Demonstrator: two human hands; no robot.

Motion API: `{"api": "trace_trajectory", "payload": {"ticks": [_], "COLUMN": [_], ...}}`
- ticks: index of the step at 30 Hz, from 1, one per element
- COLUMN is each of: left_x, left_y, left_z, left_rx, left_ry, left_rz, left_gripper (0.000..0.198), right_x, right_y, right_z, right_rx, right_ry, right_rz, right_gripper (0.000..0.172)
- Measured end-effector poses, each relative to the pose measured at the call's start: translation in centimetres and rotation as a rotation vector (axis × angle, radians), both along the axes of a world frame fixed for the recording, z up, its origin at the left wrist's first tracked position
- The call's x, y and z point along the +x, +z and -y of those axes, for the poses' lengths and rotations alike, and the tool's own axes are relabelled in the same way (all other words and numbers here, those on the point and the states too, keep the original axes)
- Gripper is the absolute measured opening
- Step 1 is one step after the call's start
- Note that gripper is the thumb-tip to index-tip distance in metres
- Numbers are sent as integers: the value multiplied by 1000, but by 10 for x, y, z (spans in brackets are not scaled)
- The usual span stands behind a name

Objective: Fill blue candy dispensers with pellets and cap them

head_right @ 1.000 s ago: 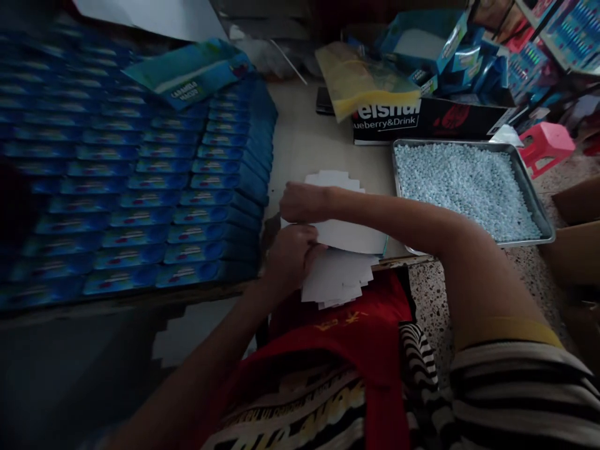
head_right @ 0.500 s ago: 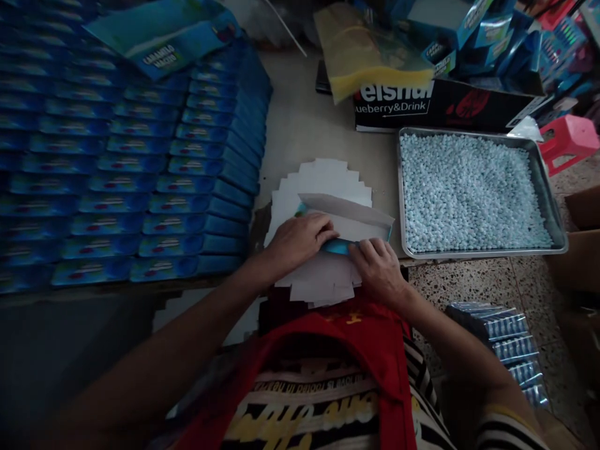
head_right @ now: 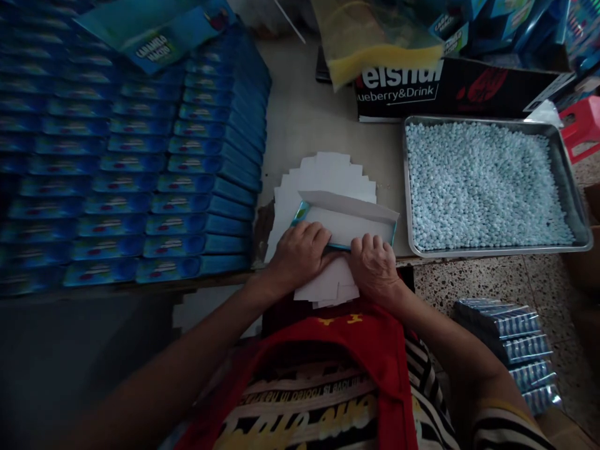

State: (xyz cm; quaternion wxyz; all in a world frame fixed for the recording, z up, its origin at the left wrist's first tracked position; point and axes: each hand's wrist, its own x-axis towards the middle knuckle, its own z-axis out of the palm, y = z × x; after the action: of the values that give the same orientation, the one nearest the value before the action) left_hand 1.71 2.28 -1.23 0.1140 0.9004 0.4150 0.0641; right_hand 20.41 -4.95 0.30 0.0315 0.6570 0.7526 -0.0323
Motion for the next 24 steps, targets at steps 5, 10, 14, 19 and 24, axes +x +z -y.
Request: {"api": "trace_trajectory", "payload": {"ticks": [5, 10, 14, 19, 24], "left_x": [-1, -7, -13, 1, 13], "left_y": [2, 5, 31, 73, 112], "left_z": [-11, -31, -48, -78, -105], "left_rx": [-47, -37, -94, -374, -443], "left_ry": [-26, -208, -455, -648, -432], "left_rz": [2, -11, 15, 154, 306], "left_gripper": [46, 18, 30, 31, 17], "right_x": [-6, 0, 44, 92, 83], "right_y": [1, 34, 96, 111, 54], "right_z": [-11, -15, -22, -62, -71], "right_rx": [-97, -221, -348, -91, 41], "right_ry": [-83, -75, 317, 598, 719], "right_rz": [-25, -125, -471, -302, -194], "right_gripper": [45, 41, 30, 44, 30]}}
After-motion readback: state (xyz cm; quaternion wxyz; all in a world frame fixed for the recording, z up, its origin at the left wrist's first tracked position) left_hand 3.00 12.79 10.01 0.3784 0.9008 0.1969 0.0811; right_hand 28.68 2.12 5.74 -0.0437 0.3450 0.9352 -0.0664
